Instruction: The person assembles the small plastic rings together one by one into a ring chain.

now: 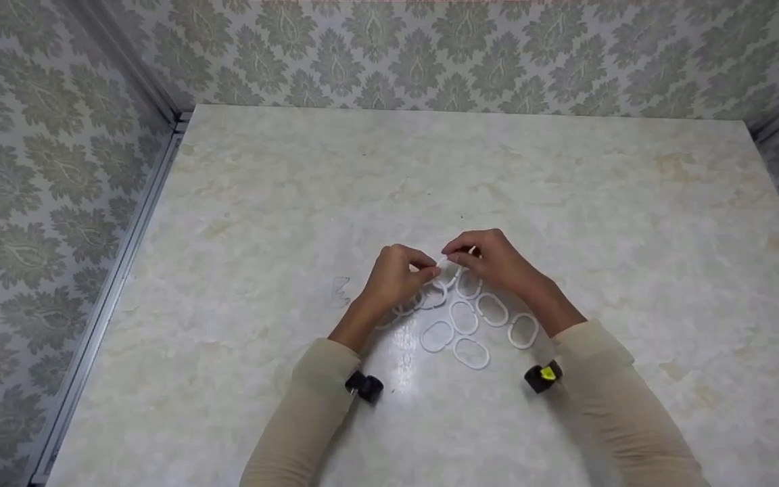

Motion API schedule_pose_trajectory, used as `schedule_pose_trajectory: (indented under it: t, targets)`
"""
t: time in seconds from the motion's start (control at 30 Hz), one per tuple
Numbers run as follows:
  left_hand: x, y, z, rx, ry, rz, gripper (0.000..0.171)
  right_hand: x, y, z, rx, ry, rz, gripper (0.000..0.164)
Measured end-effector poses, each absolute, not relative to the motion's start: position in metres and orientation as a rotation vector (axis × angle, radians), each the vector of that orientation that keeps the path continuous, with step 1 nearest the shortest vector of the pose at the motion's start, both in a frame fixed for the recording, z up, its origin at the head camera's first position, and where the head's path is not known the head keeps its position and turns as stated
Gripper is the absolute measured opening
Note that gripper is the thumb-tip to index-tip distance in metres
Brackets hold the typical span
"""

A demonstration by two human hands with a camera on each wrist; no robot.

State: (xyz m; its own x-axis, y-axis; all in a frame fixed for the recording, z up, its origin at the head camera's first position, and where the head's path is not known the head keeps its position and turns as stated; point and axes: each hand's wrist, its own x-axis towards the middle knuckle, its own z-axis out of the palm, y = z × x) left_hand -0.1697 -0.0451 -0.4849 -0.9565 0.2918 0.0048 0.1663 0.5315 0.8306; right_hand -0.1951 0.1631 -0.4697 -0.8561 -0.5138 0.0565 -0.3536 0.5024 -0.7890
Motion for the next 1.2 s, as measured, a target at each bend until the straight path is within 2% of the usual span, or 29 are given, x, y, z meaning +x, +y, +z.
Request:
schedule_pose_trajectory:
  t: [0.3,0.77,1.2]
  targets:
    - [-0.169,-0.045,-0.486,0.366,2.631,1.413,0.011,-0.203,0.179,-0.475,-0.667,2.559,-1.187,0.017]
    - [-0.167,-0.045,-0.486,0.295,2.598,1.434,0.011,-0.21,0.18,-0.481,-0.877,2.448,-0.959,0.004]
    - [-0.167,-0.046,-0.487,0.295,2.593,1.432,0.01,-0.219,0.203,-0.482,-0.649,2.696,-0.82,0.006]
